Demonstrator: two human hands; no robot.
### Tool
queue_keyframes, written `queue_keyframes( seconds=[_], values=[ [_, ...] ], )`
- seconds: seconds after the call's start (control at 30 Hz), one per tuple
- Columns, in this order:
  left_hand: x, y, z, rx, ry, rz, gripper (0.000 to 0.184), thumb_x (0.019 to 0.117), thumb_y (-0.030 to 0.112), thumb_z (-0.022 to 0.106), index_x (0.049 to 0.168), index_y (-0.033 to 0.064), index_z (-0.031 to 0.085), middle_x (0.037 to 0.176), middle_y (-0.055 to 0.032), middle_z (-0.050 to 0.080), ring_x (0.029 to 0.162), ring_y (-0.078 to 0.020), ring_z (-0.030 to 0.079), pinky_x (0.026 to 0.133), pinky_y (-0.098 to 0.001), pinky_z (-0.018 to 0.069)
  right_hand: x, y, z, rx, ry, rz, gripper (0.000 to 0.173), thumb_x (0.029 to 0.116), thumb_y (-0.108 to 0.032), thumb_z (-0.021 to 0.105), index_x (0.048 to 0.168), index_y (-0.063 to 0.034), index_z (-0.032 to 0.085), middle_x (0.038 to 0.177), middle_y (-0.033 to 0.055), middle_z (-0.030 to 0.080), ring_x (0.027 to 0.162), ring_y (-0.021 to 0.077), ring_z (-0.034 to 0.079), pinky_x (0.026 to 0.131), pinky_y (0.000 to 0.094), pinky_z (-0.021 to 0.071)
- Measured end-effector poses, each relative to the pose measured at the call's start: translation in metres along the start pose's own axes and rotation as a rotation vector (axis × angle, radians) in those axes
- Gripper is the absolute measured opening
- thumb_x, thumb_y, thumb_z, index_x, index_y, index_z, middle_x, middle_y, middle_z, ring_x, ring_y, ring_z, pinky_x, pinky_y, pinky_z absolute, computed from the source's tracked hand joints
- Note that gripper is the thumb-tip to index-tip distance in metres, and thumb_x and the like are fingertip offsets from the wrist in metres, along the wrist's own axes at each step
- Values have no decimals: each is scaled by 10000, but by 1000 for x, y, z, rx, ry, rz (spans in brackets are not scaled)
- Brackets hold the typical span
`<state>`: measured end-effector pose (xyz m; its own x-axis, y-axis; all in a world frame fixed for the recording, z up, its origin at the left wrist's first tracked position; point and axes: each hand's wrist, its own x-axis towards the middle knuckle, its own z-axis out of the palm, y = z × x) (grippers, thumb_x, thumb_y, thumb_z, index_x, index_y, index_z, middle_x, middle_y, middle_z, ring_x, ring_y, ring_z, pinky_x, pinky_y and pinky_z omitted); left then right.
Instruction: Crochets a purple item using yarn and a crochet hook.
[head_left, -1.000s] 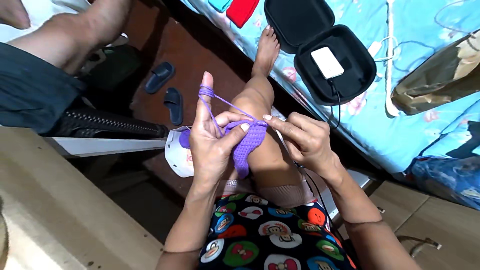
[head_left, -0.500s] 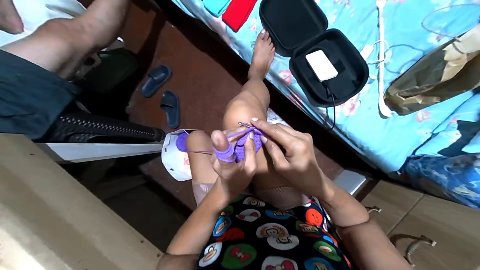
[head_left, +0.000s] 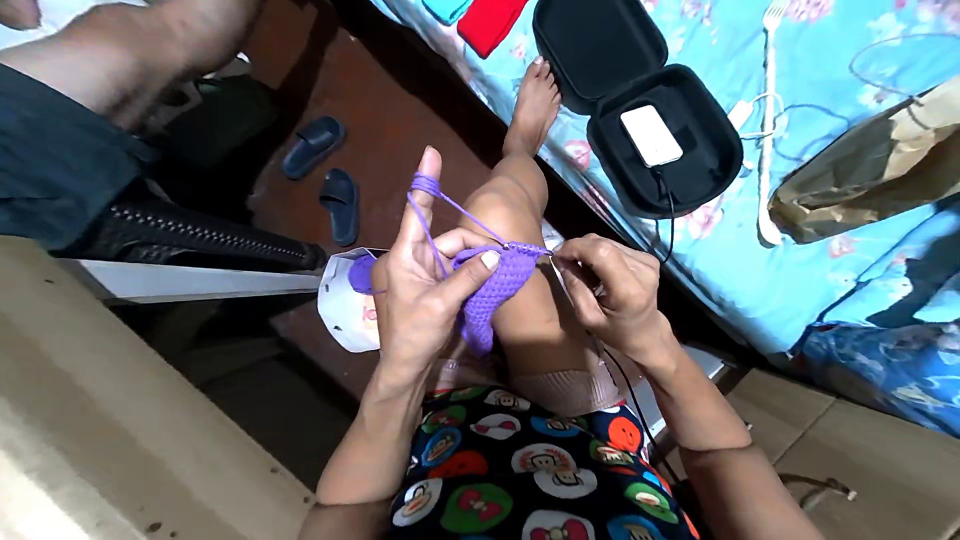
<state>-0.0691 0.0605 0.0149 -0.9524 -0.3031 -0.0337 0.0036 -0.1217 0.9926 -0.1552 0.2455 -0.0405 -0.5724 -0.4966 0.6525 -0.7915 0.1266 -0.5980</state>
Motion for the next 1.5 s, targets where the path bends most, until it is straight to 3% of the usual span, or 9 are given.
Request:
queue_keyframes(
  seconds=[0.27, 0.63, 0.77, 0.87, 0.93, 1.0, 1.13, 1.27, 1.5],
  values=[
    [2, 5, -9, -108, -95, -107, 847, 867, -129, 522, 1612, 139, 222, 867, -10, 744, 674, -51, 698, 644, -166, 586, -3, 5, -2, -11, -16, -81, 112, 902, -7, 599, 923, 45, 696, 757, 121, 675, 677, 176, 654, 600, 277, 532],
    [7, 2, -16, -120, -147, -144, 768, 881, -105, 529, 1584, 102, 299, 836, 20, 738, 668, -29, 685, 657, -162, 585, -5, 11, -6, 195, -60, -17, 131, 917, -21, 601, 919, 66, 699, 777, 115, 676, 679, 103, 625, 612, 212, 516],
    [-2, 3, -9, 41, -121, -35, 868, 847, -119, 597, 1607, 153, 276, 867, 9, 739, 638, -39, 673, 591, -147, 562, 0, 3, -7, 432, -122, 184, 151, 946, -4, 620, 1038, 90, 695, 913, 107, 715, 766, 39, 649, 687, 169, 551],
    [-3, -5, 4, 79, -77, 112, 926, 846, -109, 653, 1615, 93, 178, 1037, 26, 737, 830, -72, 718, 757, -205, 607, 8, -7, -7, 767, -190, 441, 308, 957, 42, 604, 1259, 88, 645, 1103, 95, 700, 802, 10, 618, 713, 156, 545],
    [-4, -11, 11, 66, -60, 201, 921, 851, -111, 656, 1608, 51, 157, 1068, 31, 719, 891, -83, 713, 806, -224, 605, 11, -7, -5, 935, -192, 540, 337, 965, 52, 571, 1295, 79, 636, 1176, 72, 693, 828, -5, 607, 728, 158, 531],
    [-5, -13, 12, 76, -47, 223, 915, 853, -115, 652, 1609, 36, 159, 1070, 19, 704, 915, -93, 705, 815, -228, 601, 11, -5, -4, 1016, -195, 604, 320, 971, 37, 552, 1273, 62, 652, 1157, 45, 704, 856, -7, 632, 747, 160, 543],
    [-5, -9, 7, 121, -17, 118, 862, 858, -125, 640, 1599, 25, 226, 1051, -12, 736, 884, -101, 720, 794, -224, 600, 10, -4, -4, 987, -204, 674, 297, 968, 25, 545, 1232, 38, 680, 985, 39, 700, 655, -13, 541, 542, 127, 437],
    [-3, -5, 3, 96, 23, 26, 782, 877, -117, 628, 1579, 54, 331, 1035, -14, 751, 857, -91, 725, 776, -218, 602, 12, -4, -7, 906, -227, 603, 306, 979, 46, 541, 1258, 64, 665, 1129, 70, 705, 848, 11, 631, 738, 155, 537],
    [0, -1, 4, -24, 65, -28, 699, 908, -130, 582, 1549, 60, 379, 990, -21, 754, 802, -83, 723, 745, -214, 604, 16, -4, -10, 827, -253, 577, 313, 986, 55, 535, 1273, 56, 659, 1116, 91, 704, 898, 51, 657, 786, 183, 558]
  ],
)
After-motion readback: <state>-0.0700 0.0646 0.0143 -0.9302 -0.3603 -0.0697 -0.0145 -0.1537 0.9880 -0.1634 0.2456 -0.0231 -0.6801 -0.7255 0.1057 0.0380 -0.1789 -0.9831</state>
